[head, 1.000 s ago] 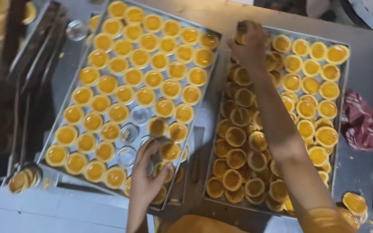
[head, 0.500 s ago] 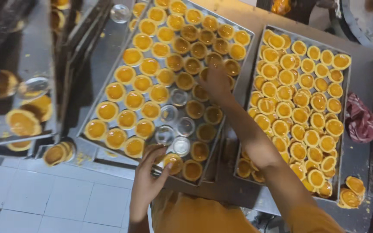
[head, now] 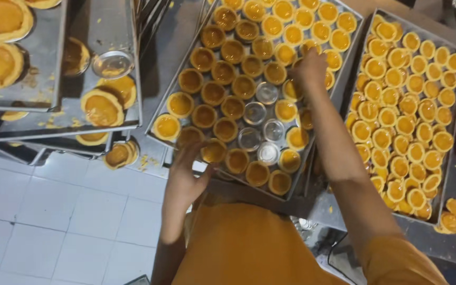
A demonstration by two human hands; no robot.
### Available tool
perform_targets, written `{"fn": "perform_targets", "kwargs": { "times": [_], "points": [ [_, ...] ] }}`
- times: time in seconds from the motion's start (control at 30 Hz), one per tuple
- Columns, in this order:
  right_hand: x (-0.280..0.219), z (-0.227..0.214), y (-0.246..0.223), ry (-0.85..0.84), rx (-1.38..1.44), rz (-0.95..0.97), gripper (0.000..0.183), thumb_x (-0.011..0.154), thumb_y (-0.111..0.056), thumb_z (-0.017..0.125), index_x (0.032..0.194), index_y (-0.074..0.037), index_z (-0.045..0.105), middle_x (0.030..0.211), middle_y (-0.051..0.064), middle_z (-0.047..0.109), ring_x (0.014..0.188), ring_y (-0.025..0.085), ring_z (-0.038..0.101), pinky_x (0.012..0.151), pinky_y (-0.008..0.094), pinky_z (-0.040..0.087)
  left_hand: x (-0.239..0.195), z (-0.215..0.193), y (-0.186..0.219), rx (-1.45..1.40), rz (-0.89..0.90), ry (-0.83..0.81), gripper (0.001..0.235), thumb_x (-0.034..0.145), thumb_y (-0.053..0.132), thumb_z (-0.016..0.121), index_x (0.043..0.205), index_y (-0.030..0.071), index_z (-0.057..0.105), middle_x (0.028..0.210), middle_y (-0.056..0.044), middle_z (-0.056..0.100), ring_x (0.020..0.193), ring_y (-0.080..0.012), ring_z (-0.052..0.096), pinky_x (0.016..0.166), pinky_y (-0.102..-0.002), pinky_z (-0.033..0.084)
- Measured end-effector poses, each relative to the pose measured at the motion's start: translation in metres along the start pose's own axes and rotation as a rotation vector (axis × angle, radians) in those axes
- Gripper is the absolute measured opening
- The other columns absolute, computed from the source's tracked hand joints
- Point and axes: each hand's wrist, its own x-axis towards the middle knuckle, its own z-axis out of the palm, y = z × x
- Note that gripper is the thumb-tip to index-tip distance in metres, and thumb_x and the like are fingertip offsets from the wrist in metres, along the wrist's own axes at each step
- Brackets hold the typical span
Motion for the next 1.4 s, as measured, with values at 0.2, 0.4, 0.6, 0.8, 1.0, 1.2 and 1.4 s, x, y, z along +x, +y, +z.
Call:
{"fn": "perform_targets", "kwargs": {
  "times": [0.2,0.4,0.6,0.8,1.0,1.2,1.4],
  "points": [
    [-0.014,-0.006,-0.001,0.024,0.098,-0.080,0.061,0.077,-0.004,0.085,0.127,-0.011,0.051,0.138,0.020,0.039,0.118,0.042,0.054,0.083,0.043,0.062,0.009,0.020,-0.017,-0.027,0.054,-0.165,0.042,0.091,0.019,0.073,0.130,0.007,0.061,0.135,-0.014,0.059,0.129,-0.0333,0.058,0.107,-0.042,0.046],
    [-0.041,-0.029,0.016,0.035,0.437,-0.320,0.052,0.082,-0.007,0.083,0.125,-0.015,0.054,0.120,0.012,0.053,0.102,0.026,0.063,0.078,0.036,0.063,0.030,0.033,-0.026,-0.062,0.058,-0.288,0.050,0.089,0.020,0.072,0.135,0.007,0.058,0.134,-0.016,0.059,0.128,-0.0339,0.057,0.107,-0.044,0.045],
    [-0.143,-0.046,0.016,-0.346,1.099,-0.448,0.056,0.082,0.019,0.060,0.131,-0.006,0.050,0.121,0.012,0.060,0.106,0.025,0.065,0.086,0.027,0.059,0.045,0.060,-0.007,-0.538,-0.096,-0.197,0.046,0.088,0.019,0.076,0.130,0.008,0.062,0.120,-0.010,0.070,0.110,-0.0216,0.069,0.096,-0.034,0.054],
    [-0.189,-0.014,0.048,-0.453,1.131,-0.661,0.092,0.060,0.005,0.091,0.140,0.000,0.047,0.135,0.014,0.057,0.130,0.026,0.056,0.105,0.041,0.051,0.056,0.103,0.029,-0.940,-0.252,-0.167,0.068,0.080,0.011,0.087,0.141,0.009,0.057,0.134,-0.010,0.062,0.123,-0.0245,0.061,0.101,-0.039,0.054],
    [-0.205,-0.019,0.063,-0.392,1.094,-0.702,0.083,0.066,0.006,0.091,0.139,-0.003,0.052,0.132,0.009,0.056,0.130,0.022,0.054,0.110,0.044,0.048,0.058,0.118,0.049,-0.957,-0.291,-0.185,0.077,0.075,0.013,0.092,0.143,0.006,0.056,0.136,-0.014,0.058,0.118,-0.0315,0.061,0.096,-0.045,0.059],
    [-0.212,-0.026,0.074,-0.402,1.050,-0.697,0.070,0.073,0.006,0.086,0.137,-0.003,0.059,0.130,0.013,0.059,0.131,0.028,0.055,0.110,0.054,0.045,0.053,0.136,0.040,-1.054,-0.414,-0.178,0.074,0.066,0.003,0.096,0.132,0.002,0.063,0.118,-0.008,0.064,0.103,-0.0215,0.067,0.094,-0.034,0.061],
    [-0.189,-0.011,0.084,-0.431,1.048,-0.689,0.071,0.072,-0.002,0.089,0.135,0.001,0.058,0.128,0.016,0.061,0.128,0.030,0.055,0.108,0.052,0.046,0.069,0.154,0.011,-1.020,-0.411,-0.200,0.067,0.066,0.003,0.097,0.125,-0.004,0.066,0.114,-0.018,0.068,0.102,-0.0258,0.068,0.092,-0.039,0.060]
  ]
}}
